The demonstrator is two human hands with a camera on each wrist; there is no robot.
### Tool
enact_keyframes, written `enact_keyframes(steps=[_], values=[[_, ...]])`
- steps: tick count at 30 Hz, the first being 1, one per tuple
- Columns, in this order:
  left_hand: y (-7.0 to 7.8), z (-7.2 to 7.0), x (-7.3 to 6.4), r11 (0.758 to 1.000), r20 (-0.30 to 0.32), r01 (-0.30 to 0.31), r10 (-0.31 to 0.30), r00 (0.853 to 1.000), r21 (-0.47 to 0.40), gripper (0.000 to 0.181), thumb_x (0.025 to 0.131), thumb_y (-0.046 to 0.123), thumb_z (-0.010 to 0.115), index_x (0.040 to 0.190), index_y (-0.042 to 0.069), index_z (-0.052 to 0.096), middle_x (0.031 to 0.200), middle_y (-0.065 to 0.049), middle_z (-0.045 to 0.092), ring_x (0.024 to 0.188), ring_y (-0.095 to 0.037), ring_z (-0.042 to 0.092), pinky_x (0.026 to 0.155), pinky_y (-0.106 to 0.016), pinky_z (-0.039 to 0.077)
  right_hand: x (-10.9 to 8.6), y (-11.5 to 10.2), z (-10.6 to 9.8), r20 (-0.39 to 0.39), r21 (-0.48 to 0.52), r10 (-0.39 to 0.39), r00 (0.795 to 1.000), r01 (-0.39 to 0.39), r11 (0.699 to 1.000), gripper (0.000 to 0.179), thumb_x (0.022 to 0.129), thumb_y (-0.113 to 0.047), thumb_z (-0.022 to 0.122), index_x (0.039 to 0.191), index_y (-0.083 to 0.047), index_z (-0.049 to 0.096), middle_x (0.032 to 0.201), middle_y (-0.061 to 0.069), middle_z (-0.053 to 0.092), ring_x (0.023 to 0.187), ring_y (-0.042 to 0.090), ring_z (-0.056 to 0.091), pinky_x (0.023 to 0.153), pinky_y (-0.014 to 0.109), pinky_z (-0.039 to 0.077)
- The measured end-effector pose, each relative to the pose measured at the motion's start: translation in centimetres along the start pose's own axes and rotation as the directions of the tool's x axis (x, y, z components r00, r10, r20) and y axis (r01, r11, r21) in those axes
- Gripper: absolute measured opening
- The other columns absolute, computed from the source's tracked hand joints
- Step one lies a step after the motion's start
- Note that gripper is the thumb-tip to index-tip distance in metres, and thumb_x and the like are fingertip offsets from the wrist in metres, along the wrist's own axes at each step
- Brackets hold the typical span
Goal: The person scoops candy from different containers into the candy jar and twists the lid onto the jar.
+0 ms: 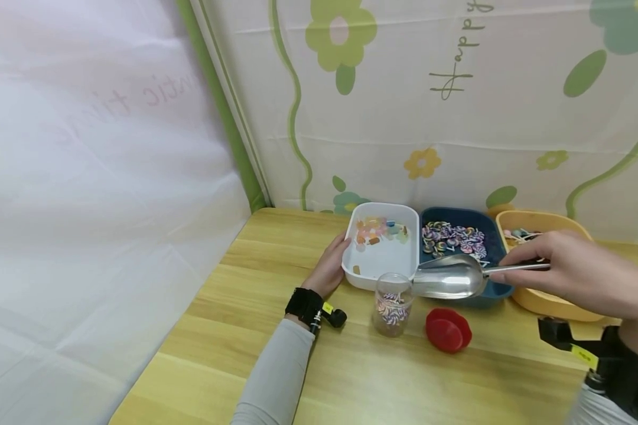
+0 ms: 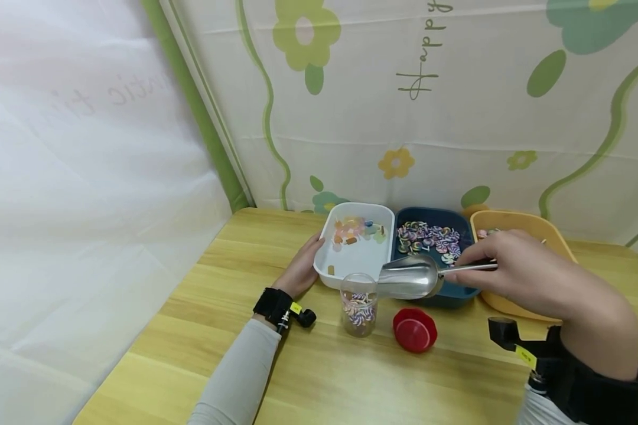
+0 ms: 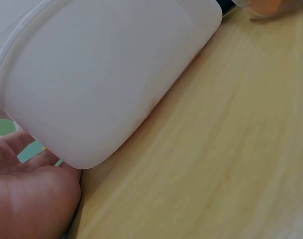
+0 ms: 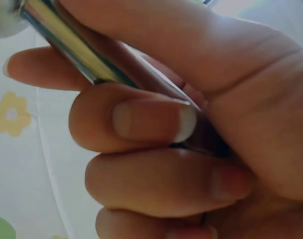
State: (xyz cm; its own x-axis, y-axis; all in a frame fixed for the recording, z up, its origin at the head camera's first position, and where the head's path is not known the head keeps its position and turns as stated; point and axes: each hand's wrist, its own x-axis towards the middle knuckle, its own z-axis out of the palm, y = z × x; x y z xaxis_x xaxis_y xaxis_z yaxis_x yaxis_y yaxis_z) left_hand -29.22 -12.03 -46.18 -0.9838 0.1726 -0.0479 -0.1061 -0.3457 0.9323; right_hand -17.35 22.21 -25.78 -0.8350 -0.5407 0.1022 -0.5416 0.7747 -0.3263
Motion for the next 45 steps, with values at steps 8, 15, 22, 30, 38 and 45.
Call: enact_keyframes(steps=[8, 15, 22, 30, 38, 45], values=[[0.0, 0.1, 0.0, 1.0, 0.007, -0.001, 0.001, 1.0, 0.002, 0.046, 0.102, 0.029, 0.039, 0.146, 0.02, 0.029, 0.151, -0.004, 0.025, 0.133, -0.021, 0.026, 0.11, -0.039, 0.025, -0.8, 2.0, -0.6, -0.053, -0.053, 0.057, 0.997, -0.06, 0.997, 0.005, 0.087, -0.034, 0.067, 0.086, -0.033, 0.072, 0.089, -0.008, 0.066, 0.078, 0.009, 0.058, 0.06, 0.03, 0.051], [0.1, 0.1, 0.0, 1.0, 0.012, 0.0, 0.0, 1.0, -0.001, 0.047, 0.102, 0.031, 0.04, 0.146, 0.02, 0.03, 0.151, -0.004, 0.026, 0.133, -0.021, 0.026, 0.11, -0.039, 0.025, 0.0, 5.0, -0.2, -0.017, -0.081, 0.142, 0.99, -0.143, 0.986, 0.026, 0.094, -0.032, 0.058, 0.093, -0.01, 0.072, 0.072, 0.0, 0.059, 0.058, 0.014, 0.048, 0.049, 0.029, 0.041], [-0.2, -0.1, 0.0, 1.0, 0.01, 0.009, -0.009, 1.0, 0.003, 0.045, 0.103, 0.03, 0.038, 0.146, 0.021, 0.029, 0.15, -0.003, 0.026, 0.132, -0.02, 0.027, 0.11, -0.039, 0.025, 1.8, 7.9, 1.5, 0.06, -0.052, 0.128, 0.99, -0.125, 0.991, 0.021, 0.094, -0.018, 0.057, 0.079, -0.012, 0.07, 0.061, -0.002, 0.045, 0.054, 0.014, 0.037, 0.049, 0.028, 0.031], [-0.1, 0.1, 0.2, 1.0, 0.018, -0.025, 0.025, 1.0, -0.01, 0.046, 0.103, 0.029, 0.038, 0.147, 0.019, 0.028, 0.151, -0.006, 0.025, 0.133, -0.021, 0.026, 0.11, -0.04, 0.024, 3.7, 9.1, 2.8, 0.12, -0.097, 0.158, 0.98, -0.147, 0.984, 0.03, 0.097, -0.015, 0.045, 0.074, -0.008, 0.062, 0.061, -0.001, 0.043, 0.055, 0.016, 0.04, 0.052, 0.031, 0.033], [-0.1, 0.0, 0.1, 1.0, 0.035, -0.02, 0.02, 0.999, -0.012, 0.047, 0.102, 0.029, 0.039, 0.147, 0.017, 0.028, 0.151, -0.007, 0.025, 0.133, -0.022, 0.025, 0.111, -0.039, 0.024, 5.4, 8.7, 4.7, 0.141, -0.056, 0.292, 0.946, -0.287, 0.956, 0.031, 0.097, -0.017, 0.041, 0.071, -0.005, 0.052, 0.062, 0.005, 0.043, 0.055, 0.02, 0.042, 0.049, 0.032, 0.035], [0.0, 0.0, 0.1, 1.0, 0.006, 0.001, -0.001, 1.0, -0.003, 0.046, 0.102, 0.031, 0.04, 0.146, 0.021, 0.03, 0.15, -0.003, 0.028, 0.132, -0.02, 0.027, 0.11, -0.038, 0.026, 6.3, 9.2, 5.4, 0.142, -0.072, 0.305, 0.942, -0.298, 0.952, 0.033, 0.097, -0.016, 0.04, 0.068, -0.007, 0.053, 0.062, 0.006, 0.043, 0.057, 0.021, 0.043, 0.053, 0.036, 0.037]])
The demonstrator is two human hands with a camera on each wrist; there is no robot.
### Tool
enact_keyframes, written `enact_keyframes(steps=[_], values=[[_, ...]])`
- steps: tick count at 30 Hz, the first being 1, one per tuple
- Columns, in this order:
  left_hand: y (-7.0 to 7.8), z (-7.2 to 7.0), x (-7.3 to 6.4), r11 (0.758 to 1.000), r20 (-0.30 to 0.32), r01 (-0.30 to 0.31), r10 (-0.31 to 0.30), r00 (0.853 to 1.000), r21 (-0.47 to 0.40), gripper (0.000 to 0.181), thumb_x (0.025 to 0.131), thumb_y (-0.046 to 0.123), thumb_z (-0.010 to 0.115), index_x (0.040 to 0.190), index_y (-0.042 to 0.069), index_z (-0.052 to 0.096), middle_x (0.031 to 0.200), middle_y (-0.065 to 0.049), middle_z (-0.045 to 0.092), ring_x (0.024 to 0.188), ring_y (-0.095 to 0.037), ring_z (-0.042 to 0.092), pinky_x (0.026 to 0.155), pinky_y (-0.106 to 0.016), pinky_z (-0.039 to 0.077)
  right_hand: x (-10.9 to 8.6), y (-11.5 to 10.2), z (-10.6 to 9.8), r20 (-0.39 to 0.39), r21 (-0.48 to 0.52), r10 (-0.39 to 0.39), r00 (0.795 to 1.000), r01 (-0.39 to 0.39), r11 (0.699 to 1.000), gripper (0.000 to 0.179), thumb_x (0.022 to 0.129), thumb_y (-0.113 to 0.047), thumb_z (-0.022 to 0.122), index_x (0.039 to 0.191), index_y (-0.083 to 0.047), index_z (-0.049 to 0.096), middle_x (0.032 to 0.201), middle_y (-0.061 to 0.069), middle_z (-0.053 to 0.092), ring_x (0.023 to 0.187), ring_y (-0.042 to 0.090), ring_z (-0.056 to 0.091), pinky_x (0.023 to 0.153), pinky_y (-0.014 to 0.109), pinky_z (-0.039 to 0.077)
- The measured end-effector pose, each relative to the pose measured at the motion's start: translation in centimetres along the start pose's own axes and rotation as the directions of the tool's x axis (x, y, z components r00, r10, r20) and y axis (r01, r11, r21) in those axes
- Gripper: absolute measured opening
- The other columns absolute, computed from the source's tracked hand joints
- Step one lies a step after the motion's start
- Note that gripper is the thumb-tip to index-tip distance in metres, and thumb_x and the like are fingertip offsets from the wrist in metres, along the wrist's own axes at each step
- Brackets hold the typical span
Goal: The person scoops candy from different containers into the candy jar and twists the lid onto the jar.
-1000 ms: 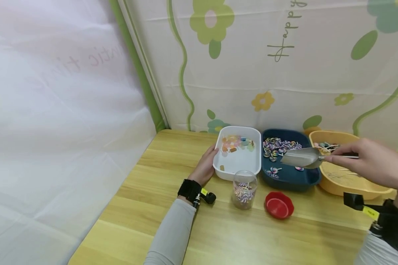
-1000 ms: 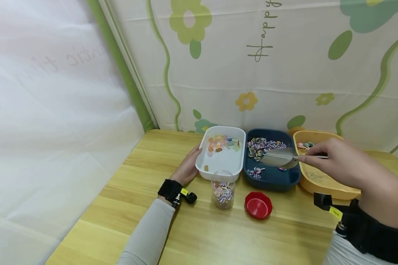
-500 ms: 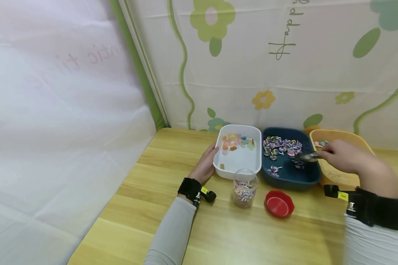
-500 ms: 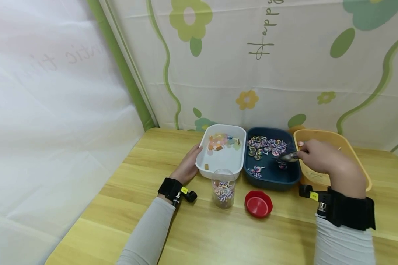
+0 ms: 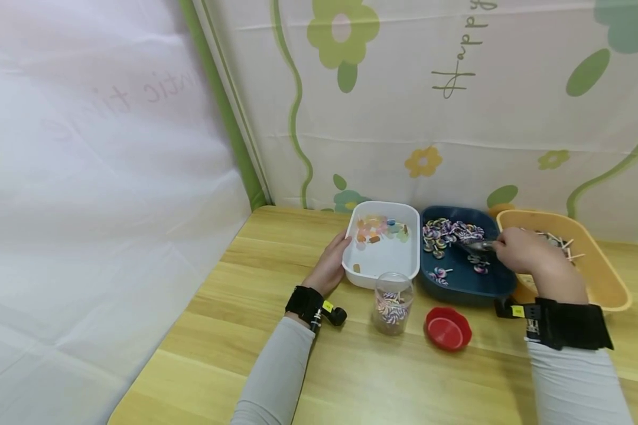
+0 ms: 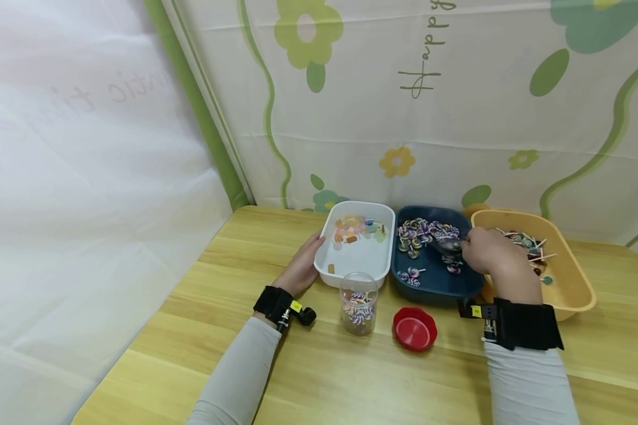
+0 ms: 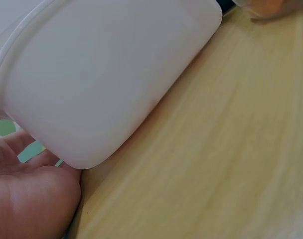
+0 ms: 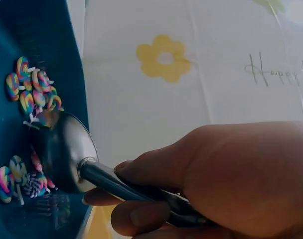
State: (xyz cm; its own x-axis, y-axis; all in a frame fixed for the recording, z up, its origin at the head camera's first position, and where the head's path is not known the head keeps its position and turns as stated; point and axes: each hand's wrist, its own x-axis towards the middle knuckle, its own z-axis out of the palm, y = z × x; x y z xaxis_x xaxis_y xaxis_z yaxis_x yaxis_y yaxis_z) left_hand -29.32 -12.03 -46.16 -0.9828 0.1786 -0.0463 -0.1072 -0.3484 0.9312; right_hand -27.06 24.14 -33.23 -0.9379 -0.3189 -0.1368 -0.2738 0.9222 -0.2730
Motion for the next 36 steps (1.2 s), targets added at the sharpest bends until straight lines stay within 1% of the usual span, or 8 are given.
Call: enact_keyframes(steps=[5, 8, 13, 19, 27, 30, 33, 36], values=[[-0.1, 0.0, -0.1, 1.0, -0.001, -0.003, 0.003, 1.0, -0.007, 0.046, 0.102, 0.029, 0.039, 0.146, 0.02, 0.03, 0.15, -0.003, 0.027, 0.132, -0.02, 0.027, 0.11, -0.038, 0.026, 0.3, 0.6, 0.5, 0.03, 0.026, 0.012, 0.999, -0.013, 1.0, 0.032, 0.098, -0.016, 0.04, 0.072, -0.004, 0.054, 0.062, 0.005, 0.043, 0.056, 0.021, 0.043, 0.052, 0.035, 0.038], [-0.1, -0.1, -0.2, 1.0, -0.01, 0.009, -0.009, 1.0, -0.008, 0.045, 0.102, 0.028, 0.039, 0.146, 0.021, 0.03, 0.15, -0.003, 0.028, 0.132, -0.02, 0.028, 0.109, -0.038, 0.027, 0.2, 0.7, 0.6, 0.051, 0.045, 0.009, 0.999, -0.011, 0.999, 0.033, 0.098, -0.015, 0.038, 0.069, -0.004, 0.051, 0.061, 0.005, 0.042, 0.054, 0.02, 0.043, 0.05, 0.033, 0.037], [0.1, 0.1, 0.0, 1.0, -0.017, 0.014, -0.014, 1.0, 0.003, 0.046, 0.102, 0.03, 0.04, 0.146, 0.021, 0.031, 0.149, -0.002, 0.028, 0.131, -0.019, 0.029, 0.109, -0.038, 0.027, -0.2, 0.0, -0.2, 0.028, 0.046, 0.0, 1.0, -0.002, 0.999, 0.032, 0.096, -0.015, 0.039, 0.068, -0.005, 0.05, 0.061, 0.006, 0.042, 0.055, 0.02, 0.043, 0.049, 0.033, 0.037], [0.2, 0.1, 0.2, 1.0, -0.004, -0.003, 0.003, 1.0, -0.008, 0.046, 0.102, 0.03, 0.04, 0.146, 0.02, 0.03, 0.15, -0.004, 0.028, 0.132, -0.02, 0.028, 0.11, -0.039, 0.026, -0.8, -0.7, -1.0, 0.043, 0.047, 0.016, 0.999, -0.018, 0.999, 0.027, 0.094, -0.013, 0.039, 0.077, 0.003, 0.052, 0.065, 0.009, 0.044, 0.059, 0.024, 0.044, 0.05, 0.034, 0.037], [0.0, 0.1, 0.0, 1.0, 0.002, 0.0, 0.0, 1.0, -0.006, 0.046, 0.102, 0.029, 0.039, 0.147, 0.019, 0.029, 0.15, -0.005, 0.026, 0.132, -0.02, 0.028, 0.11, -0.039, 0.026, 0.7, 0.5, 0.7, 0.077, 0.055, 0.06, 0.995, -0.064, 0.996, 0.031, 0.097, -0.013, 0.038, 0.088, 0.01, 0.057, 0.066, 0.009, 0.046, 0.057, 0.021, 0.045, 0.049, 0.031, 0.039], [-0.1, 0.1, 0.0, 1.0, 0.003, 0.0, 0.0, 1.0, -0.008, 0.046, 0.102, 0.029, 0.039, 0.146, 0.02, 0.03, 0.15, -0.004, 0.026, 0.132, -0.02, 0.027, 0.11, -0.039, 0.025, 1.2, 1.1, 1.3, 0.074, 0.05, 0.035, 0.997, -0.038, 0.998, 0.03, 0.098, -0.012, 0.04, 0.09, 0.01, 0.058, 0.066, 0.008, 0.046, 0.056, 0.02, 0.045, 0.049, 0.031, 0.038], [-0.1, 0.0, 0.0, 1.0, 0.002, 0.002, -0.002, 1.0, -0.004, 0.046, 0.102, 0.029, 0.04, 0.146, 0.021, 0.03, 0.15, -0.003, 0.027, 0.132, -0.02, 0.027, 0.11, -0.039, 0.025, 1.4, 1.6, 1.5, 0.05, 0.031, -0.019, 0.999, 0.018, 0.999, 0.027, 0.097, -0.011, 0.041, 0.091, 0.009, 0.058, 0.068, 0.009, 0.047, 0.058, 0.021, 0.045, 0.051, 0.034, 0.039], [-0.1, 0.0, -0.1, 1.0, 0.002, 0.003, -0.003, 1.0, 0.001, 0.046, 0.102, 0.03, 0.04, 0.146, 0.021, 0.03, 0.15, -0.003, 0.027, 0.132, -0.02, 0.027, 0.11, -0.038, 0.026, 1.3, 2.1, 1.6, 0.019, 0.012, -0.085, 0.996, 0.085, 0.996, 0.027, 0.097, -0.01, 0.043, 0.097, 0.011, 0.059, 0.081, 0.02, 0.056, 0.071, 0.029, 0.053, 0.062, 0.044, 0.047]])
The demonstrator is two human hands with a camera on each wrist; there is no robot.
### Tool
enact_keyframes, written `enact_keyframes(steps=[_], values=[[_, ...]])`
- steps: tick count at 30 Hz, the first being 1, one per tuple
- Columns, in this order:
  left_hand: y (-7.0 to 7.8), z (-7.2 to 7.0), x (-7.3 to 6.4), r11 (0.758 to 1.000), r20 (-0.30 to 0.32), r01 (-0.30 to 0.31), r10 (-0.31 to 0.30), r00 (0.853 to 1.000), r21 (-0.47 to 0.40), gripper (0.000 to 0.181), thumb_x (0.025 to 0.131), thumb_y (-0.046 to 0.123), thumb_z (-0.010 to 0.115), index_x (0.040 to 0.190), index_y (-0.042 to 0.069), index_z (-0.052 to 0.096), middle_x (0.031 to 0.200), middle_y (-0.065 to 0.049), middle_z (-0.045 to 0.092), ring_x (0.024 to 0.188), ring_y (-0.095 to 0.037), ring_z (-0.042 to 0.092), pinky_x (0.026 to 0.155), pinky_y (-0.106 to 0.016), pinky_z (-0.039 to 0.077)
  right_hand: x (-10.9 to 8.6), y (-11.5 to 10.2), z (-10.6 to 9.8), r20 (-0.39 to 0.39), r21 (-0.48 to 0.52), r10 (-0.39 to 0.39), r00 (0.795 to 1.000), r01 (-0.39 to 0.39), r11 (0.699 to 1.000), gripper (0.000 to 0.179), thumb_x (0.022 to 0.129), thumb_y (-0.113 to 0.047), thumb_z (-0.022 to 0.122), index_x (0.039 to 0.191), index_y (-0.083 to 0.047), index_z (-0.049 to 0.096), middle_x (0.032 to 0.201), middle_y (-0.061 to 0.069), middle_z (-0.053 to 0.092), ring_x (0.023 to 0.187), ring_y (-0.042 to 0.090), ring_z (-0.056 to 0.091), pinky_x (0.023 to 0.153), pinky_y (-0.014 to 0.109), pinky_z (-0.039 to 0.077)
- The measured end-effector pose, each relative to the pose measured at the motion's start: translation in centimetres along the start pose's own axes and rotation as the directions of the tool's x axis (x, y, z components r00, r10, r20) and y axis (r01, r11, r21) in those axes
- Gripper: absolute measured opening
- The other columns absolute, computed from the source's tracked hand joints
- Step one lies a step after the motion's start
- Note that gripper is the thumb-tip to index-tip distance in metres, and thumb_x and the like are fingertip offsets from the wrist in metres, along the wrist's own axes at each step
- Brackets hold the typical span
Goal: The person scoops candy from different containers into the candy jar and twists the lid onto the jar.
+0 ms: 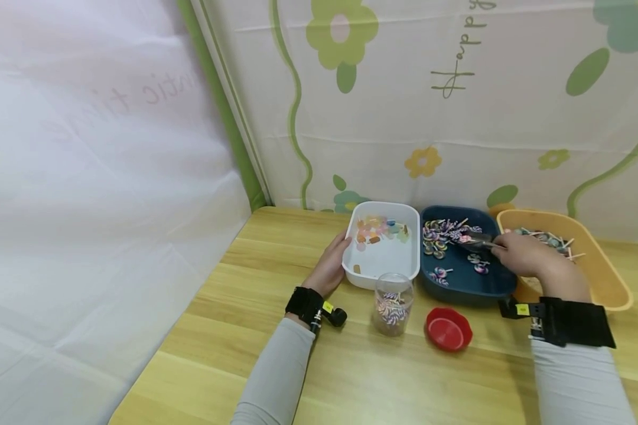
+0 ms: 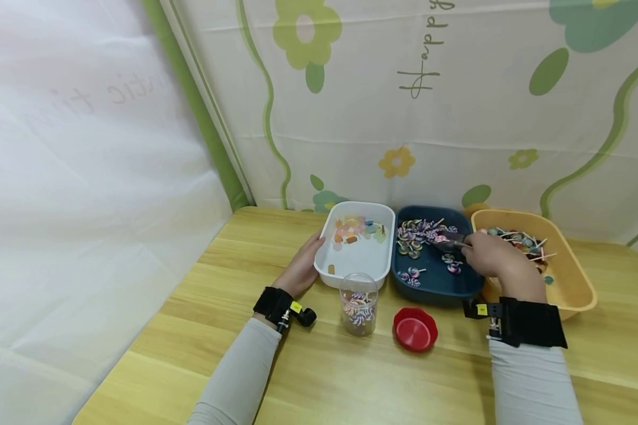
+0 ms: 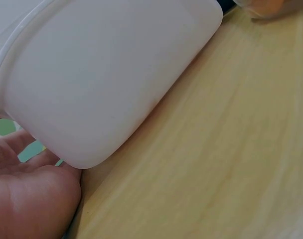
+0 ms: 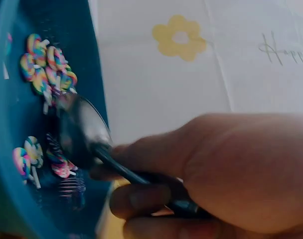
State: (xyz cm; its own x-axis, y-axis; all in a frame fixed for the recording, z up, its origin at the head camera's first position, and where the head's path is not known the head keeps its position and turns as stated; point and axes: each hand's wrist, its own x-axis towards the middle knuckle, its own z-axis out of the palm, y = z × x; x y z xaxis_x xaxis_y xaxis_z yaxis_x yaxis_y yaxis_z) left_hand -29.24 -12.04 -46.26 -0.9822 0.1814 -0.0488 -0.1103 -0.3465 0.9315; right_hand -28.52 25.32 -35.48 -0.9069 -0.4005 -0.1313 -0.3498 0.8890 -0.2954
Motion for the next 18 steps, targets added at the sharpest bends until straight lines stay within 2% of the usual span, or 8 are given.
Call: enact_keyframes(steps=[4, 8, 10, 18], values=[[0.1, 0.0, 0.0, 1.0, -0.001, 0.005, -0.005, 1.0, -0.005, 0.046, 0.102, 0.029, 0.039, 0.146, 0.021, 0.03, 0.15, -0.004, 0.027, 0.132, -0.02, 0.028, 0.11, -0.039, 0.026, -0.3, 0.3, -0.1, -0.001, 0.033, -0.068, 0.998, 0.068, 0.997, 0.031, 0.097, -0.011, 0.046, 0.11, 0.014, 0.056, 0.103, 0.03, 0.057, 0.091, 0.039, 0.053, 0.077, 0.058, 0.046], [0.0, 0.0, 0.0, 1.0, 0.0, 0.003, -0.003, 1.0, -0.006, 0.045, 0.102, 0.029, 0.039, 0.146, 0.021, 0.029, 0.15, -0.004, 0.026, 0.132, -0.02, 0.028, 0.11, -0.039, 0.025, -0.2, 0.2, 0.3, -0.001, 0.052, -0.113, 0.994, 0.113, 0.992, 0.034, 0.097, -0.014, 0.047, 0.117, 0.014, 0.053, 0.112, 0.033, 0.054, 0.101, 0.045, 0.049, 0.085, 0.064, 0.041], [0.0, 0.0, 0.0, 1.0, 0.002, -0.001, 0.001, 1.0, -0.005, 0.046, 0.102, 0.029, 0.039, 0.146, 0.021, 0.029, 0.151, -0.003, 0.025, 0.132, -0.02, 0.027, 0.11, -0.04, 0.025, 0.2, 0.0, 0.5, -0.016, 0.046, -0.127, 0.992, 0.128, 0.991, 0.035, 0.097, -0.014, 0.047, 0.118, 0.014, 0.053, 0.113, 0.033, 0.055, 0.102, 0.046, 0.049, 0.086, 0.065, 0.041], [-0.1, 0.0, 0.0, 0.999, 0.014, -0.028, 0.027, 1.0, 0.034, 0.047, 0.103, 0.029, 0.037, 0.147, 0.016, 0.027, 0.151, -0.008, 0.025, 0.132, -0.022, 0.027, 0.11, -0.04, 0.025, 0.9, -0.7, 0.9, -0.019, 0.037, -0.075, 0.997, 0.075, 0.996, 0.034, 0.097, -0.016, 0.047, 0.117, 0.011, 0.053, 0.107, 0.029, 0.058, 0.095, 0.04, 0.053, 0.084, 0.063, 0.042]])
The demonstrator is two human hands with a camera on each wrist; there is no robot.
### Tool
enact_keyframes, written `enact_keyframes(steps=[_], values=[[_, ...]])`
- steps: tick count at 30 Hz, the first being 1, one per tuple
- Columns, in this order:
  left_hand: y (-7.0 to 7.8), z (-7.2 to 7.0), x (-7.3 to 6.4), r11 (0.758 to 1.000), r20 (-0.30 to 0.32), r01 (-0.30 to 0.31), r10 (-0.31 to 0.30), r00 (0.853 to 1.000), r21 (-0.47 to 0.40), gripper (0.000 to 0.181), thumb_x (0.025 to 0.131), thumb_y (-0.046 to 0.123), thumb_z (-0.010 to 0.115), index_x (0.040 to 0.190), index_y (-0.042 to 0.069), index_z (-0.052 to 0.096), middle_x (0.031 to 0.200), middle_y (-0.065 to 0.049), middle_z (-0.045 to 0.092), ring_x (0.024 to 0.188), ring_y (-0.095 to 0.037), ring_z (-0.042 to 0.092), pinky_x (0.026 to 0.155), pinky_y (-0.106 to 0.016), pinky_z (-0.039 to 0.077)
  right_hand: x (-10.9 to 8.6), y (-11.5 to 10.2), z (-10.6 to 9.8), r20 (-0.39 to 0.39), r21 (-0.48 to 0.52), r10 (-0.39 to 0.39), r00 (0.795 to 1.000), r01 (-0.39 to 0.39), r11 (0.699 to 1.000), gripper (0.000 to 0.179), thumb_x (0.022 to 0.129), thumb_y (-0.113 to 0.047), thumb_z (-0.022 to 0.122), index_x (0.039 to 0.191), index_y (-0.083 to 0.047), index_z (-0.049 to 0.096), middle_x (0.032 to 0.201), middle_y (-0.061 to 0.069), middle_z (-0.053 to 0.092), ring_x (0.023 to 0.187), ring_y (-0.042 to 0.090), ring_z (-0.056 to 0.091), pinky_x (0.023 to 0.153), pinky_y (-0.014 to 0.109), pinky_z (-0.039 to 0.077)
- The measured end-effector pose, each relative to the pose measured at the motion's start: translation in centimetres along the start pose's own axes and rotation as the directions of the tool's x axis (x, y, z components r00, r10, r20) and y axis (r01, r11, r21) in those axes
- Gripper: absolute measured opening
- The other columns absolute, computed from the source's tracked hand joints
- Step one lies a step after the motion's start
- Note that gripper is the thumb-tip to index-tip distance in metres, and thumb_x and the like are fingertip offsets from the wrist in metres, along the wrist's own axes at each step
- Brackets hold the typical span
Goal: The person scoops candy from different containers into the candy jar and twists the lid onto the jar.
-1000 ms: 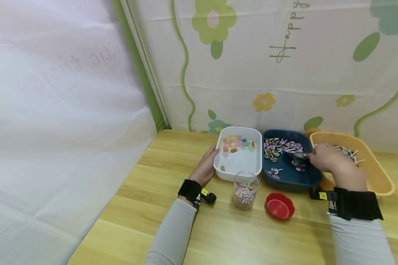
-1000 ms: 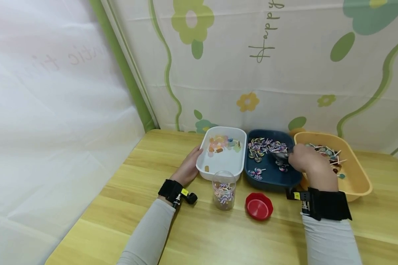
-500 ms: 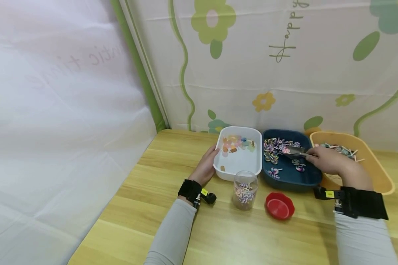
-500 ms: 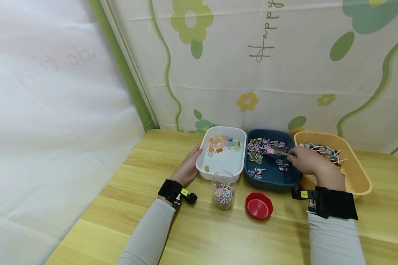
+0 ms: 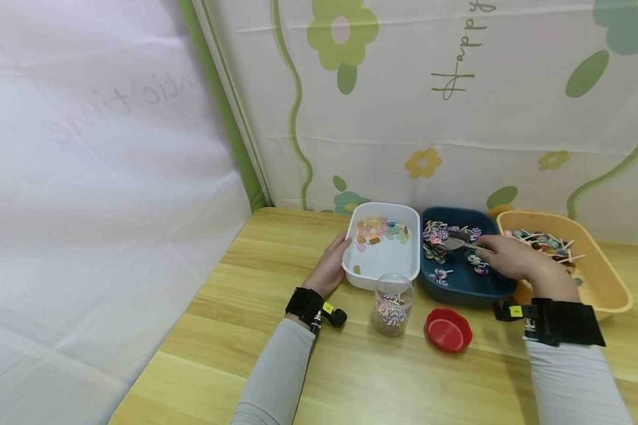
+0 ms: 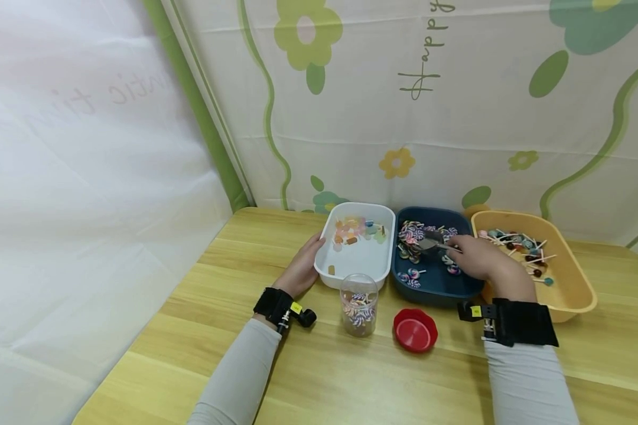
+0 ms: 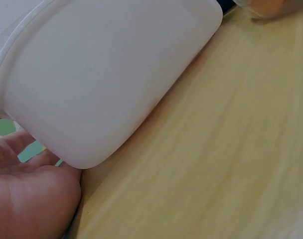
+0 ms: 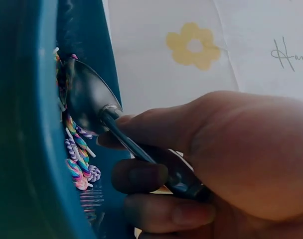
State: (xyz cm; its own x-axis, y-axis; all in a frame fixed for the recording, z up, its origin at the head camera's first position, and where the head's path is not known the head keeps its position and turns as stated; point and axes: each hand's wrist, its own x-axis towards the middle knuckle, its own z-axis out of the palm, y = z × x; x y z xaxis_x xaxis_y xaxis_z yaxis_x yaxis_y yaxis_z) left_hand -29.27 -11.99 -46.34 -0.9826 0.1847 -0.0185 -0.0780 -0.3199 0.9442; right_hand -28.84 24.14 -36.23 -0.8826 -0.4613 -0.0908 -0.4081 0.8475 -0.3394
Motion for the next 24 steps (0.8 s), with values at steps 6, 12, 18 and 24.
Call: enact_keyframes(steps=[6, 12, 18, 24], values=[[-0.1, 0.0, 0.1, 1.0, -0.012, 0.011, -0.011, 1.0, -0.003, 0.047, 0.103, 0.029, 0.037, 0.147, 0.016, 0.028, 0.15, -0.007, 0.027, 0.132, -0.021, 0.029, 0.109, -0.039, 0.026, -0.7, 0.7, -0.2, 0.0, 0.058, -0.025, 1.0, 0.025, 0.998, 0.037, 0.1, -0.02, 0.045, 0.122, 0.009, 0.051, 0.115, 0.03, 0.055, 0.104, 0.041, 0.049, 0.087, 0.064, 0.041], [0.1, 0.0, 0.1, 1.0, -0.018, 0.015, -0.015, 1.0, -0.006, 0.047, 0.103, 0.03, 0.038, 0.147, 0.016, 0.028, 0.15, -0.007, 0.027, 0.131, -0.02, 0.029, 0.109, -0.039, 0.027, -1.6, 1.3, -0.8, 0.027, 0.137, -0.041, 0.999, 0.037, 0.99, 0.039, 0.1, -0.029, 0.045, 0.125, 0.001, 0.054, 0.126, 0.029, 0.048, 0.116, 0.045, 0.037, 0.091, 0.068, 0.033], [0.1, 0.1, 0.0, 1.0, -0.024, 0.019, -0.019, 1.0, -0.007, 0.046, 0.103, 0.029, 0.038, 0.146, 0.018, 0.029, 0.15, -0.005, 0.027, 0.132, -0.02, 0.027, 0.109, -0.039, 0.026, -2.3, 1.6, -1.1, 0.067, 0.191, -0.018, 0.998, 0.005, 0.982, 0.04, 0.099, -0.036, 0.047, 0.128, -0.009, 0.054, 0.125, 0.028, 0.046, 0.108, 0.042, 0.043, 0.085, 0.059, 0.043], [0.1, 0.1, -0.1, 1.0, -0.029, 0.017, -0.017, 0.999, -0.009, 0.046, 0.103, 0.029, 0.039, 0.146, 0.019, 0.03, 0.149, -0.003, 0.028, 0.132, -0.02, 0.027, 0.109, -0.038, 0.026, -3.4, 2.5, -1.3, 0.093, 0.342, -0.037, 0.995, 0.003, 0.94, 0.036, 0.1, -0.031, 0.046, 0.13, -0.012, 0.05, 0.067, 0.005, 0.044, 0.048, 0.021, 0.043, 0.046, 0.03, 0.041]])
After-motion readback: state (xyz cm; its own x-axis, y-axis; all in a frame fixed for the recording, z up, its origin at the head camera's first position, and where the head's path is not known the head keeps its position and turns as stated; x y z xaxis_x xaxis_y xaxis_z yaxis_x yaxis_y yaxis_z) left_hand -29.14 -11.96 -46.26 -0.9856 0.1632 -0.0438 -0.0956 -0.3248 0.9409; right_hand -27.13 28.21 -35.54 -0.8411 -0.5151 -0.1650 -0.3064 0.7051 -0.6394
